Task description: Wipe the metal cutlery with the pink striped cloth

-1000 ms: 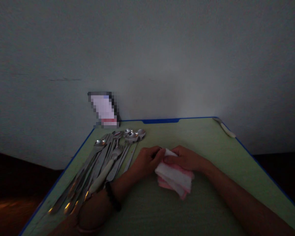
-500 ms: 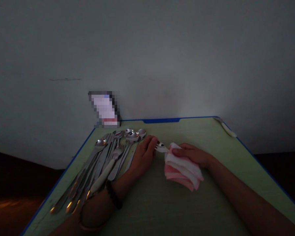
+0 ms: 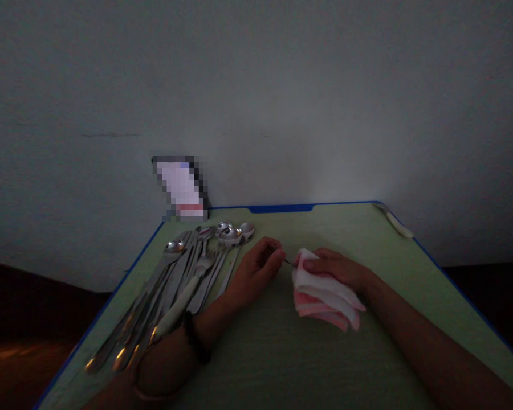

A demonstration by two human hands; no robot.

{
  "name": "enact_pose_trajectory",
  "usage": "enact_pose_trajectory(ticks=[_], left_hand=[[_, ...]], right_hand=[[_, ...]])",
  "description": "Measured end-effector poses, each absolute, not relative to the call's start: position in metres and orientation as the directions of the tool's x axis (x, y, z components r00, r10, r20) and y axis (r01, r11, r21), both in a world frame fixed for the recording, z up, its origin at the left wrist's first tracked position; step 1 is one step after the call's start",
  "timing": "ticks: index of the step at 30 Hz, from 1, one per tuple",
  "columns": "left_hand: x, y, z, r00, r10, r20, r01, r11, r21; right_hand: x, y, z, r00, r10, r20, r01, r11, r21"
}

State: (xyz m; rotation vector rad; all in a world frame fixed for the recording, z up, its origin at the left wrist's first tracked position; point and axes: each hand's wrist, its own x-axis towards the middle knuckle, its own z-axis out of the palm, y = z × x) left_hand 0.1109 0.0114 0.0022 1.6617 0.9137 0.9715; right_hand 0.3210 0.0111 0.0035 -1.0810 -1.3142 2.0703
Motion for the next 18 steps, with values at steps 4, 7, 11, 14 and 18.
enact_pose_trajectory(ticks=[4,7,11,14,18], left_hand=[[0.111,0.011,0.004,0.401,0.904,0.149,0.215,-0.25,0.944],[0.112,0.011,0.006,0.409,0.904,0.126,0.27,-0.252,0.929],[0.114,0.011,0.008,0.424,0.899,0.111,0.324,-0.265,0.908],[0.114,0.01,0.01,0.429,0.896,0.116,0.354,-0.285,0.891],[0.115,0.008,0.013,0.447,0.886,0.123,0.378,-0.312,0.872]], right_hand=[[0.317,0.012,0.005,-0.619,0.694,-0.367,0.072,-0.415,-0.907],[0.315,0.012,0.007,-0.613,0.7,-0.367,0.09,-0.4,-0.912],[0.313,0.012,0.008,-0.623,0.689,-0.371,0.156,-0.355,-0.922],[0.312,0.013,0.005,-0.626,0.691,-0.362,0.188,-0.316,-0.93],[0.311,0.013,0.003,-0.635,0.699,-0.329,0.197,-0.265,-0.944]])
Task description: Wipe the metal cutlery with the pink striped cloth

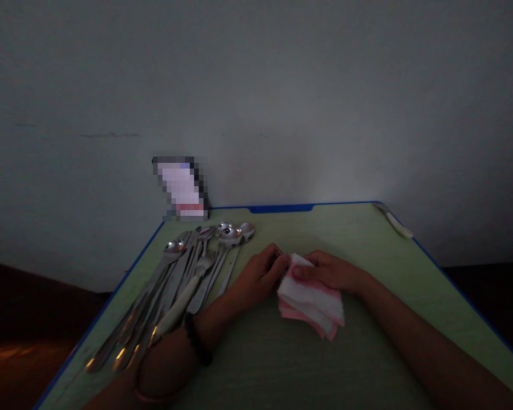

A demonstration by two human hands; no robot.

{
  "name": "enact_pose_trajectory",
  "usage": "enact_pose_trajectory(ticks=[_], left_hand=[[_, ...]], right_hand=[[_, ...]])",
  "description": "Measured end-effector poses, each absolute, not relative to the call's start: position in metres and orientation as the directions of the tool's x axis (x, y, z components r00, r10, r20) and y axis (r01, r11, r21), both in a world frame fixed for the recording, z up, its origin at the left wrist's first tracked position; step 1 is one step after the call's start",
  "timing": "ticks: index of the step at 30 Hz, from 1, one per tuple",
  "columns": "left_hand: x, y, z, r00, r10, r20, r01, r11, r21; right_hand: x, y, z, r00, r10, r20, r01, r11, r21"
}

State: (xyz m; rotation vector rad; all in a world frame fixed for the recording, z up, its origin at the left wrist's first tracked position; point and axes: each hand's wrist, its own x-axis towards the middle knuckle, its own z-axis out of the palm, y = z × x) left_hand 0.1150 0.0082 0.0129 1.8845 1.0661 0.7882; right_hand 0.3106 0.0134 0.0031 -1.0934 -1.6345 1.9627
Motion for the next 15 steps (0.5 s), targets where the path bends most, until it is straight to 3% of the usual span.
enact_pose_trajectory(ticks=[15], left_hand=[[0.1153,0.0084,0.0122,0.461,0.878,0.128,0.39,-0.33,0.86]], right_hand=[[0.3096,0.0111,0.0083,-0.654,0.693,-0.304,0.182,-0.246,-0.952]])
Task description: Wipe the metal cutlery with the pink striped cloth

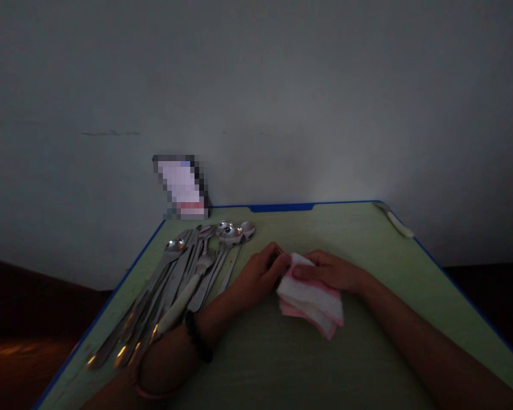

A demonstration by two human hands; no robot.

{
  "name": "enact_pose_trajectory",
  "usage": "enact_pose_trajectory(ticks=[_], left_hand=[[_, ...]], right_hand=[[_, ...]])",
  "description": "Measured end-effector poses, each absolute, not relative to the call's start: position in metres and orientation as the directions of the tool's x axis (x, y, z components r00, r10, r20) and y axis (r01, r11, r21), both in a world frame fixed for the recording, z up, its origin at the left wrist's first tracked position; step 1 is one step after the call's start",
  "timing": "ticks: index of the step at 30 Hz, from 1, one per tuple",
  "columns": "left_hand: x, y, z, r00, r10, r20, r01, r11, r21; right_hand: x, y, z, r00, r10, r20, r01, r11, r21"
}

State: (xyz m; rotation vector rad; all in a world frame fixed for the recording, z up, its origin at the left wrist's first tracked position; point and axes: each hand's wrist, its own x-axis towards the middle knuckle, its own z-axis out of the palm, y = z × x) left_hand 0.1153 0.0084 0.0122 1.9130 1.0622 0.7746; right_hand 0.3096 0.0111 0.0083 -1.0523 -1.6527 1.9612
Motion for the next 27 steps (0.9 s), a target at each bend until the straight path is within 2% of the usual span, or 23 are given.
enact_pose_trajectory(ticks=[10,23,27], left_hand=[[0.115,0.0084,0.0143,0.453,0.882,0.126,0.377,-0.318,0.87],[0.1149,0.0085,0.0138,0.452,0.883,0.128,0.373,-0.318,0.871],[0.1148,0.0088,0.0139,0.453,0.883,0.124,0.371,-0.313,0.874]], right_hand=[[0.3105,0.0123,0.0049,-0.663,0.693,-0.285,0.181,-0.221,-0.958],[0.3088,0.0119,0.0061,-0.643,0.695,-0.322,0.174,-0.276,-0.945],[0.3097,0.0118,0.0074,-0.65,0.704,-0.288,0.178,-0.228,-0.957]])
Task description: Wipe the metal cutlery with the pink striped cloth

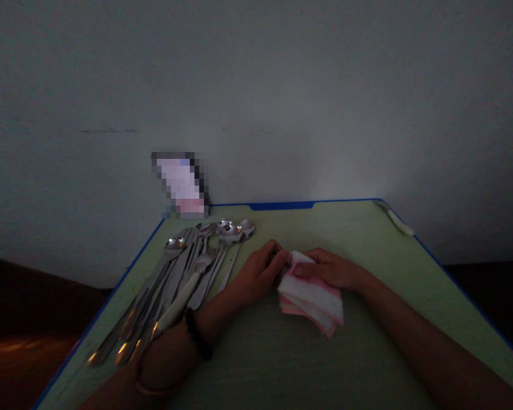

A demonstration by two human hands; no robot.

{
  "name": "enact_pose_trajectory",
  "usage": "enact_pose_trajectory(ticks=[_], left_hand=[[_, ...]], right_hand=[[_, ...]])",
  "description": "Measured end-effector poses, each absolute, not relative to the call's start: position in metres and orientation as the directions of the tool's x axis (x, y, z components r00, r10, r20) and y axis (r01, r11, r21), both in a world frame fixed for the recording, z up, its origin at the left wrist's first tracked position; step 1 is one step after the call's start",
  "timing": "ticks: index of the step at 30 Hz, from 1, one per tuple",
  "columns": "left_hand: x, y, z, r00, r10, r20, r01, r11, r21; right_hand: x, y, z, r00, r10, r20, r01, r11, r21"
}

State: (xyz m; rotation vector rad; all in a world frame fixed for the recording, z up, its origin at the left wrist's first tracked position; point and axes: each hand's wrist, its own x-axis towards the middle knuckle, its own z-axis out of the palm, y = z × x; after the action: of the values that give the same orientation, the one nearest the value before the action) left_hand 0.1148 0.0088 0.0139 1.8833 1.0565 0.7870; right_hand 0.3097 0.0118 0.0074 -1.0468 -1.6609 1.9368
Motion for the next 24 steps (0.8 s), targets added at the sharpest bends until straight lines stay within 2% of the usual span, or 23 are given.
enact_pose_trajectory(ticks=[7,24], left_hand=[[0.1141,0.0091,0.0138,0.446,0.886,0.124,0.373,-0.31,0.875],[0.1153,0.0087,0.0135,0.442,0.887,0.131,0.367,-0.312,0.876]], right_hand=[[0.3093,0.0113,0.008,-0.656,0.71,-0.257,0.128,-0.232,-0.964],[0.3084,0.0117,0.0068,-0.63,0.72,-0.289,0.197,-0.212,-0.957]])
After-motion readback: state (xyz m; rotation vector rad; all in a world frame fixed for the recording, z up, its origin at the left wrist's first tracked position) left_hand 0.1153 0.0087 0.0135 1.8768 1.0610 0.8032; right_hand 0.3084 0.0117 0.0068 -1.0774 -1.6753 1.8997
